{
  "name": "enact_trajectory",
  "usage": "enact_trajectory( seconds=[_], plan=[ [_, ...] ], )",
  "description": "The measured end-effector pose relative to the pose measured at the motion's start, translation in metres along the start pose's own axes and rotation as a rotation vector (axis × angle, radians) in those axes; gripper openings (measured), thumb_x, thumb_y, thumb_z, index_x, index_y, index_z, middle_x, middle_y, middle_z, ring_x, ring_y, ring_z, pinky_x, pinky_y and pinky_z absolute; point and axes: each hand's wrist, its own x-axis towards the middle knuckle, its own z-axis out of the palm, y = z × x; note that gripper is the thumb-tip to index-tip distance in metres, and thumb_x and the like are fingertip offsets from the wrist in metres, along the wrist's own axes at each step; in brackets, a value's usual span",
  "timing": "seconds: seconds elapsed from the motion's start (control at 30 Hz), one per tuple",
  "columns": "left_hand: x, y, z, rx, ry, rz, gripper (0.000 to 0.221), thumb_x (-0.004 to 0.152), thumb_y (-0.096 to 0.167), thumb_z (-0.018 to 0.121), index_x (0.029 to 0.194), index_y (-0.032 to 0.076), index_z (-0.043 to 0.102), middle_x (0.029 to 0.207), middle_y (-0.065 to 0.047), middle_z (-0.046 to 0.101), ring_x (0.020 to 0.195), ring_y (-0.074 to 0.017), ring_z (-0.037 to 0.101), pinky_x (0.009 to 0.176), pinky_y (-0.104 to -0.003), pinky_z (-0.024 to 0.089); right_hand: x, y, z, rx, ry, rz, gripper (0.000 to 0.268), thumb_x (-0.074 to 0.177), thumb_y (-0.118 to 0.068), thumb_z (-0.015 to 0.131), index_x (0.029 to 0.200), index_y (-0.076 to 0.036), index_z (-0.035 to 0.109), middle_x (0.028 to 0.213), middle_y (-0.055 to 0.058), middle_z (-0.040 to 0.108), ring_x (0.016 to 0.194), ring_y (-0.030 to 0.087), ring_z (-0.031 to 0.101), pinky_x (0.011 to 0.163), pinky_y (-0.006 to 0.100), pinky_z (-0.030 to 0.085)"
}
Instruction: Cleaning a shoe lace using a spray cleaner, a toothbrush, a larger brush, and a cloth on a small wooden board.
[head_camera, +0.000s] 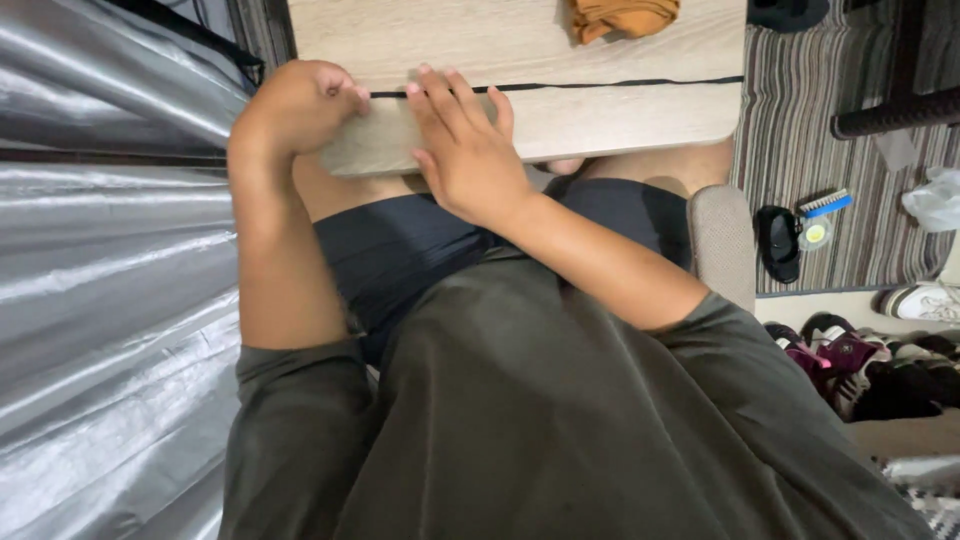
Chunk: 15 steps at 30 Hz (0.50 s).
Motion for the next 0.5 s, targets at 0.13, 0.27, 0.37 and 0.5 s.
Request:
enact_trajectory(
  seconds=[0.13,0.27,0.37,0.5],
  plan=[
    [0.0,-0.001,0.005,0.001,0.031,0.118,0.015,0.093,0.01,0.065,0.092,0.005,0.079,0.068,-0.006,0.065,0.053,-0.0183,0.051,0.053,-0.034,0.044,0.01,-0.001,0.026,-0.205,-0.047,0.028,0.068,0.107,-0.044,0.061,0.158,-0.004,0.041,0.165,0.014,0.034,0.152,0.033,0.033,0.115,0.065,0.023],
    [0.001,-0.001,0.013,0.006,0.048,0.094,0.016,0.097,0.017,0.07,0.09,0.006,0.079,0.067,-0.006,0.063,0.054,-0.019,0.051,0.053,-0.034,0.044,0.002,0.01,0.02,-0.217,-0.036,-0.007,0.064,0.109,-0.044,0.058,0.156,-0.002,0.044,0.163,0.014,0.04,0.151,0.032,0.036,0.115,0.065,0.023],
    [0.002,0.009,0.016,0.041,0.101,-0.036,0.022,0.097,0.023,0.074,0.081,0.009,0.077,0.063,-0.007,0.063,0.051,-0.0228,0.052,0.056,-0.037,0.05,-0.006,0.025,0.021,-0.217,-0.053,0.019,0.065,0.112,-0.047,0.056,0.158,-0.003,0.045,0.165,0.013,0.035,0.153,0.033,0.028,0.116,0.07,0.017],
    [0.006,0.016,0.024,0.234,0.111,-0.095,0.026,0.096,0.035,0.07,0.085,0.013,0.079,0.076,-0.012,0.073,0.068,-0.0376,0.067,0.079,-0.047,0.054,-0.021,0.043,0.007,-0.184,-0.114,0.052,0.067,0.117,-0.048,0.046,0.165,-0.003,0.035,0.17,0.015,0.028,0.156,0.033,0.015,0.116,0.066,-0.003]
  ],
)
